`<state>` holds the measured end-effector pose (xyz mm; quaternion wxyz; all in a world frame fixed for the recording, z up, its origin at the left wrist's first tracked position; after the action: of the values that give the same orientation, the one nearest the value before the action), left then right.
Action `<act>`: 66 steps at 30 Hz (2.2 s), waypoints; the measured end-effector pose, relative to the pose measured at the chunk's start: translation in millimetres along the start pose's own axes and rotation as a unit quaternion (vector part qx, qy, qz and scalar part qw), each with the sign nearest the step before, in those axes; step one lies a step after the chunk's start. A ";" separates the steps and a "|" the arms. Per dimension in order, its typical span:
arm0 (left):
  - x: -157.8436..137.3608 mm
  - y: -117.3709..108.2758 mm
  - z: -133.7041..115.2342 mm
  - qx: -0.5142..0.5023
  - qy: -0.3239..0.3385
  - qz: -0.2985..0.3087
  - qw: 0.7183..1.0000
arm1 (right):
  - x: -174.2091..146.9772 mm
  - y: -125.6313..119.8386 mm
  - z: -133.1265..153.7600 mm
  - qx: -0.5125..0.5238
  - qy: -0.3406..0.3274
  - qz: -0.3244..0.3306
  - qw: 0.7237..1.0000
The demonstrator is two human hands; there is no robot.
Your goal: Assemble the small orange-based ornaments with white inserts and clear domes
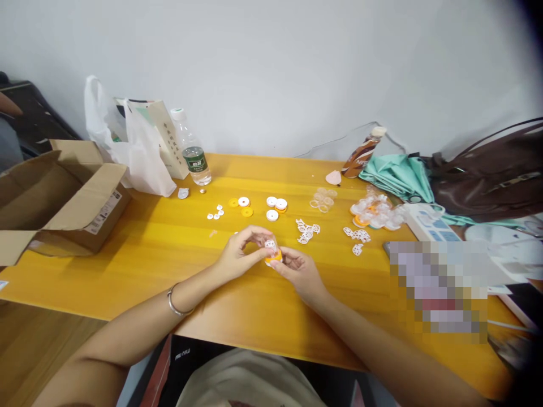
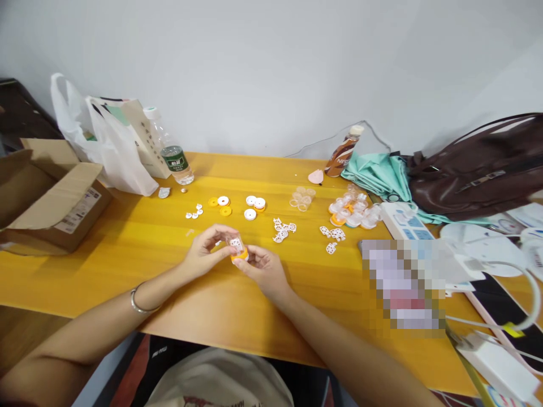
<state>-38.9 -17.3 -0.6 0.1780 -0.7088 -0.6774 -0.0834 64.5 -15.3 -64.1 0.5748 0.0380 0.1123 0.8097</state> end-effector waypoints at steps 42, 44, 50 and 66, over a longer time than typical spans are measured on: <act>-9.6 24.1 27.0 -0.319 -0.169 0.068 0.930 | -15.3 20.1 -16.1 0.178 0.107 0.024 0.978; -9.8 24.4 27.5 -0.320 -0.176 0.072 0.928 | -14.2 19.7 -14.2 0.161 0.097 0.023 0.982; -8.2 28.7 19.7 -0.307 -0.164 0.114 0.930 | -10.0 7.2 -12.5 0.081 0.050 -0.016 0.995; -13.9 34.6 20.6 -0.301 -0.191 0.182 0.916 | -14.1 16.3 -24.7 0.126 0.106 0.021 0.986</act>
<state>-8.1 -23.3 -29.4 -0.1649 -0.8423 -0.5007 -0.1123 49.5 -37.1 -83.5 0.5332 0.0264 0.2731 0.8003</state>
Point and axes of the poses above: each hand's wrist, its own x-axis towards the middle knuckle, its own y-axis out of the palm, z = x × y, the point moved 10 cm from there along x, towards the middle knuckle, and after that the axes turned 6 degrees about -z, right-handed, at the moved point
